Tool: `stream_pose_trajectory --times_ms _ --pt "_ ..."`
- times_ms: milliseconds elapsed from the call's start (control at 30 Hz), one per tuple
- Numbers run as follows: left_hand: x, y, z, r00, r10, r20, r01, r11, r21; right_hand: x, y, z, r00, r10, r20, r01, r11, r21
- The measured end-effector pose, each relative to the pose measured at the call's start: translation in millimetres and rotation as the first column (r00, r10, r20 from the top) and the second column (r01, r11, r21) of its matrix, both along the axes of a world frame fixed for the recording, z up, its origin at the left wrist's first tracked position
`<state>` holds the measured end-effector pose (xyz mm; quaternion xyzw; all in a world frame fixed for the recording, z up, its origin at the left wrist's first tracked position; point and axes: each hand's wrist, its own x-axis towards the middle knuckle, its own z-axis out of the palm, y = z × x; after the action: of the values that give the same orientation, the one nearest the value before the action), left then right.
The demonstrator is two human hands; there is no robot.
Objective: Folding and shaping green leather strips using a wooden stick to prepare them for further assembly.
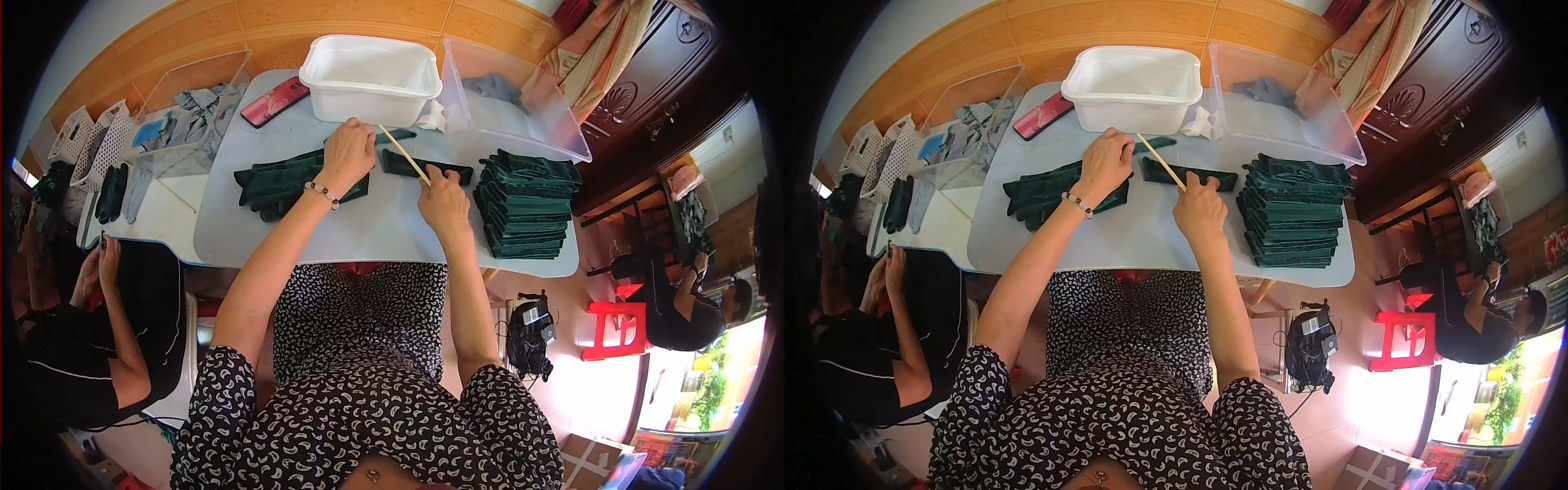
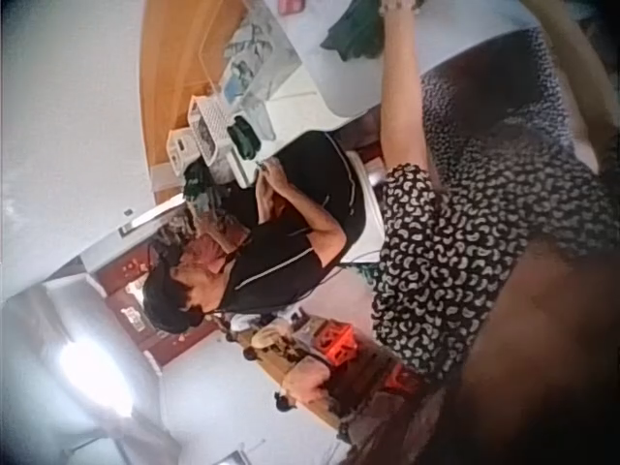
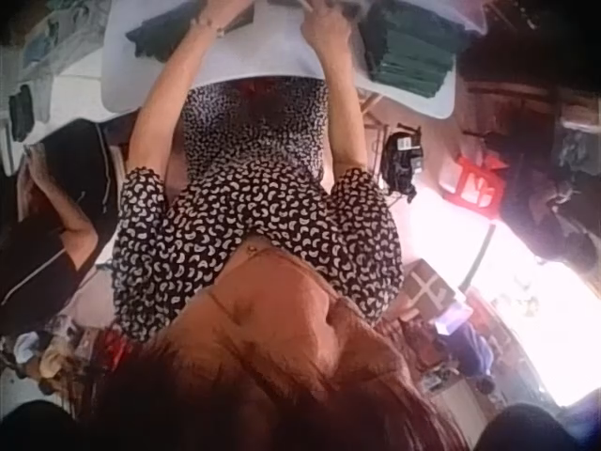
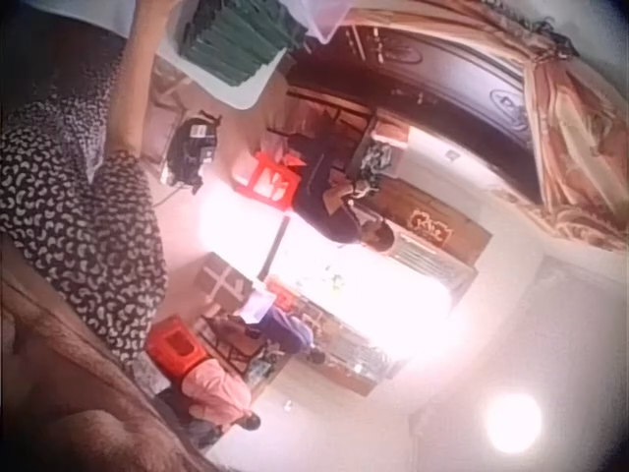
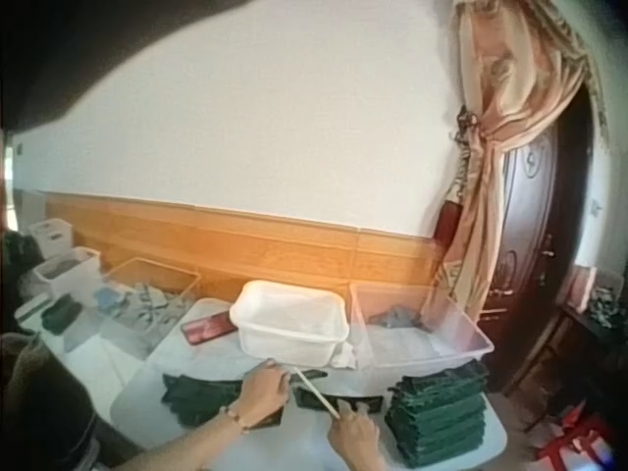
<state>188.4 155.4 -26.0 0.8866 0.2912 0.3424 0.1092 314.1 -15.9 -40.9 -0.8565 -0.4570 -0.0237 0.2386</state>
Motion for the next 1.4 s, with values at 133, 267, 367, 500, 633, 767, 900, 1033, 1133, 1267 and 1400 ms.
stream_pose_trajectory --times_ms 133,267,367,500,633,767,900,1033,1133,1267,1400 --pt "-8 -16 25 0.88 -0.056 0.471 0.081 0.996 -0.032 11 -2 -1 0.994 -0.101 -0.036 0.1 0.995 -0.015" --pt "-29 -34 51 0.812 0.07 0.58 0.147 0.936 -0.319 22 -17 3 0.999 -0.032 -0.024 0.036 0.983 0.182" --pt "-59 -64 73 0.509 0.33 0.795 0.659 0.445 -0.606 -6 -31 46 0.966 0.08 -0.246 0.01 0.939 0.344" --pt "-86 -106 57 0.449 0.41 0.794 0.789 0.234 -0.568 -57 -63 78 0.704 0.41 -0.58 -0.127 0.876 0.465" --pt "-95 -144 46 0.396 0.435 0.808 0.774 0.316 -0.549 -109 -75 67 0.399 0.64 -0.657 -0.221 0.762 0.608" --pt "-106 -159 37 0.433 0.422 0.797 0.726 0.362 -0.585 -129 -81 62 0.449 0.521 -0.726 -0.165 0.847 0.506" --pt "-126 -173 38 0.45 0.435 0.78 0.805 0.181 -0.565 -124 -83 52 0.178 0.549 -0.816 0.008 0.829 0.56" --pt "-144 -180 28 0.393 0.421 0.818 0.829 0.222 -0.513 -118 -89 47 0.071 0.472 -0.879 -0.025 0.881 0.472" --pt "-148 -181 27 0.505 0.401 0.764 0.719 0.294 -0.63 -118 -94 37 -0.01 0.428 -0.904 -0.079 0.9 0.428" --pt "-151 -176 26 0.514 0.461 0.724 0.702 0.259 -0.663 -126 -98 35 0.031 0.448 -0.894 -0.183 0.881 0.435" --pt "-154 -177 34 0.52 0.517 0.68 0.707 0.186 -0.682 -131 -104 37 0.085 0.505 -0.859 -0.271 0.841 0.467"
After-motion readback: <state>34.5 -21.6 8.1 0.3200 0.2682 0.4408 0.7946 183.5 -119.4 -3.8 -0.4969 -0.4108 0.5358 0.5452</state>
